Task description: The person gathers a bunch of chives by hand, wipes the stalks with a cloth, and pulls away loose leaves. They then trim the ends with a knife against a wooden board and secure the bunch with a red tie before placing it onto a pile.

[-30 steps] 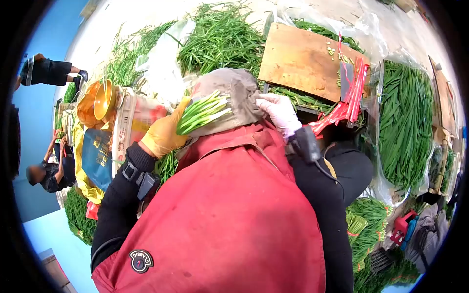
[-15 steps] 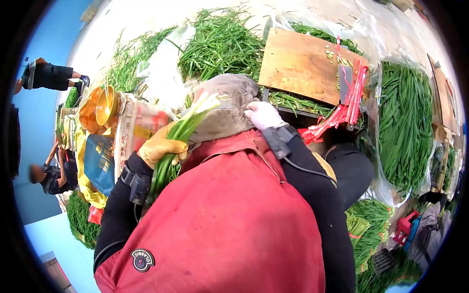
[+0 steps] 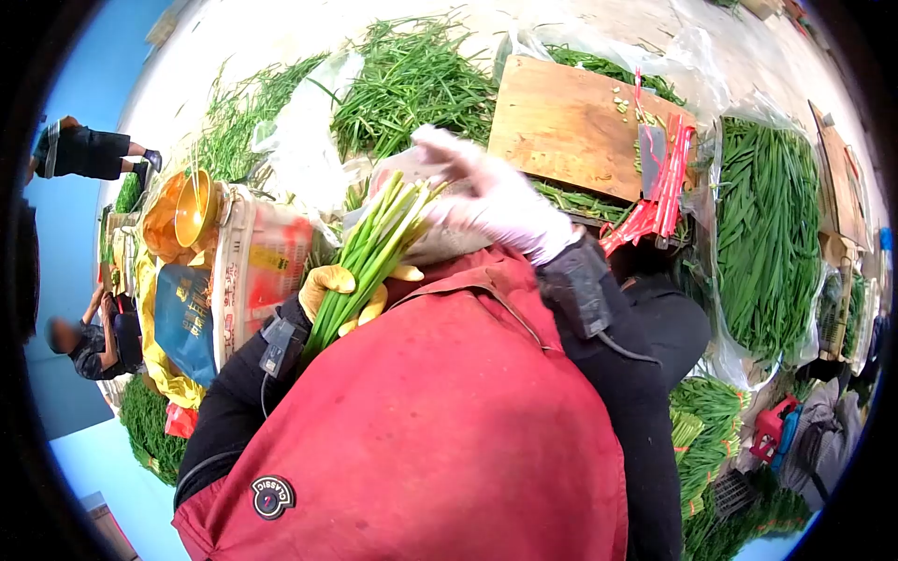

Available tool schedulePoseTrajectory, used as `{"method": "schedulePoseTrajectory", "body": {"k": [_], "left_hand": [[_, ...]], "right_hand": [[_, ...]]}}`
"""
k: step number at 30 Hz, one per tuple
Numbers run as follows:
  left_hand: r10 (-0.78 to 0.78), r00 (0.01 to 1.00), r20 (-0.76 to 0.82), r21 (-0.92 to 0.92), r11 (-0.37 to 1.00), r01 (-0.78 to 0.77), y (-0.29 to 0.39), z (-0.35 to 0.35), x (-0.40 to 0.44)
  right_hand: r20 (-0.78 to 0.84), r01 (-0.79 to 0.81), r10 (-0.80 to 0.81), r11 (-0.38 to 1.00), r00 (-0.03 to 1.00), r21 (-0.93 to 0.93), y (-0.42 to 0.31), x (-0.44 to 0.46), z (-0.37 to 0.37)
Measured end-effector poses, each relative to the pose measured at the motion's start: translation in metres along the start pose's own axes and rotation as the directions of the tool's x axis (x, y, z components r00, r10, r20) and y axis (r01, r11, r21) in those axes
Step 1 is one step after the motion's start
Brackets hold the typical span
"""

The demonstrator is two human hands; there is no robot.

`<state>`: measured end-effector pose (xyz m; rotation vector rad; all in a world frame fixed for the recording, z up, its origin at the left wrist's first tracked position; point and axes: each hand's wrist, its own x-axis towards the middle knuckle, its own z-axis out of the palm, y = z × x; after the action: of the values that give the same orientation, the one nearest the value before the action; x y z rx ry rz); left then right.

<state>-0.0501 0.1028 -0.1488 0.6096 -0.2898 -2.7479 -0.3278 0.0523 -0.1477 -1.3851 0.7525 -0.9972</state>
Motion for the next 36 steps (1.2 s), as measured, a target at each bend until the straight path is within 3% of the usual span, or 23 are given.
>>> {"method": "schedulePoseTrajectory", "body": {"k": [2, 3, 4, 6, 8, 10, 11, 12, 14, 17, 18, 19, 21, 22, 24, 26, 27, 30, 31, 32, 34, 36], "left_hand": [[0.030, 0.999, 0.032, 0.000, 1.000, -0.030, -0.006, -0.009, 0.007], [0.035, 0.998, 0.044, -0.005, 0.999, -0.035, -0.006, -0.007, 0.011], [0.111, 0.972, -0.206, 0.114, 0.990, -0.088, -0.013, 0.003, 0.009], [0.159, 0.968, -0.194, 0.291, 0.952, -0.098, -0.007, 0.003, 0.010], [0.185, 0.968, -0.171, 0.401, 0.910, -0.103, 0.000, 0.014, 0.009], [0.178, 0.953, -0.247, 0.564, 0.826, -0.008, -0.005, 0.005, 0.009], [0.208, 0.935, -0.289, 0.519, 0.854, -0.029, -0.009, 0.001, 0.012], [0.198, 0.938, -0.284, 0.480, 0.877, -0.040, -0.008, -0.001, 0.010], [0.179, 0.945, -0.272, 0.401, 0.914, -0.058, -0.003, -0.004, 0.006], [0.213, 0.918, -0.334, 0.385, 0.920, -0.073, 0.000, 0.003, -0.002], [0.226, 0.906, -0.357, 0.385, 0.919, -0.078, 0.002, 0.005, -0.003], [0.231, 0.899, -0.372, 0.383, 0.920, -0.078, 0.003, 0.004, -0.006], [0.276, 0.866, -0.417, 0.423, 0.902, -0.084, 0.007, 0.004, -0.012], [0.304, 0.846, -0.438, 0.448, 0.889, -0.088, 0.010, 0.005, -0.017], [0.335, 0.802, -0.495, 0.455, 0.886, -0.089, 0.015, 0.001, -0.028], [0.343, 0.758, -0.555, 0.462, 0.885, -0.062, 0.019, 0.003, -0.033], [0.345, 0.745, -0.571, 0.468, 0.882, -0.049, 0.019, 0.005, -0.032], [0.344, 0.730, -0.590, 0.495, 0.869, -0.008, 0.018, 0.009, -0.021], [0.348, 0.734, -0.583, 0.514, 0.858, 0.002, 0.018, 0.011, -0.017], [0.352, 0.737, -0.576, 0.534, 0.845, 0.014, 0.018, 0.013, -0.013], [0.356, 0.715, -0.601, 0.539, 0.842, 0.034, 0.017, 0.014, -0.008], [0.351, 0.709, -0.612, 0.553, 0.831, 0.066, 0.016, 0.005, -0.008]], "right_hand": [[0.080, 0.071, -0.071, 0.997, 0.994, 0.003, 0.008, 0.002, 0.021], [0.070, -0.157, 0.150, 0.982, 0.986, 0.102, 0.005, 0.003, 0.026], [0.065, -0.189, 0.182, 0.971, 0.981, 0.149, 0.008, 0.004, 0.024], [0.056, -0.252, 0.246, 0.935, 0.968, 0.251, 0.021, 0.008, 0.019], [-0.003, -0.260, 0.267, 0.942, 0.964, 0.213, 0.025, 0.011, 0.018], [-0.064, -0.289, 0.302, 0.944, 0.951, 0.158, 0.031, 0.016, 0.019], [-0.074, -0.275, 0.303, 0.927, 0.950, 0.256, 0.045, 0.019, 0.012], [-0.279, -0.181, 0.272, 0.932, 0.921, 0.313, 0.060, 0.023, 0.008], [-0.502, -0.187, 0.140, 0.981, 0.854, -0.045, 0.111, 0.019, -0.028], [-0.380, -0.541, 0.415, 0.772, 0.827, -0.335, 0.149, 0.000, -0.048], [-0.344, -0.559, 0.462, 0.782, 0.817, -0.277, 0.177, -0.006, -0.047], [-0.332, -0.483, 0.444, 0.875, 0.832, -0.041, 0.218, -0.011, -0.037], [-0.246, -0.596, 0.628, 0.778, 0.738, 0.197, 0.178, -0.015, -0.023], [-0.440, -0.518, 0.458, 0.855, 0.772, -0.017, 0.171, -0.014, -0.024], [-0.415, -0.332, 0.473, 0.869, 0.777, 0.368, 0.155, -0.013, -0.047], [-0.512, 0.000, 0.383, 0.801, 0.769, 0.598, 0.136, -0.008, -0.050], [-0.510, 0.016, 0.416, 0.763, 0.753, 0.646, 0.109, -0.006, -0.043], [-0.236, -0.106, 0.225, 0.897, 0.945, 0.430, 0.031, 0.009, 0.011], [-0.146, -0.004, 0.026, 0.989, 0.989, 0.146, 0.042, 0.017, 0.030], [0.000, 0.140, -0.141, 0.981, 0.990, -0.134, 0.054, 0.024, 0.045], [0.189, 0.025, 0.127, 0.766, 0.974, -0.643, 0.029, 0.035, 0.058], [0.116, -0.151, 0.227, 0.878, 0.967, -0.455, 0.056, 0.049, 0.060]]}}
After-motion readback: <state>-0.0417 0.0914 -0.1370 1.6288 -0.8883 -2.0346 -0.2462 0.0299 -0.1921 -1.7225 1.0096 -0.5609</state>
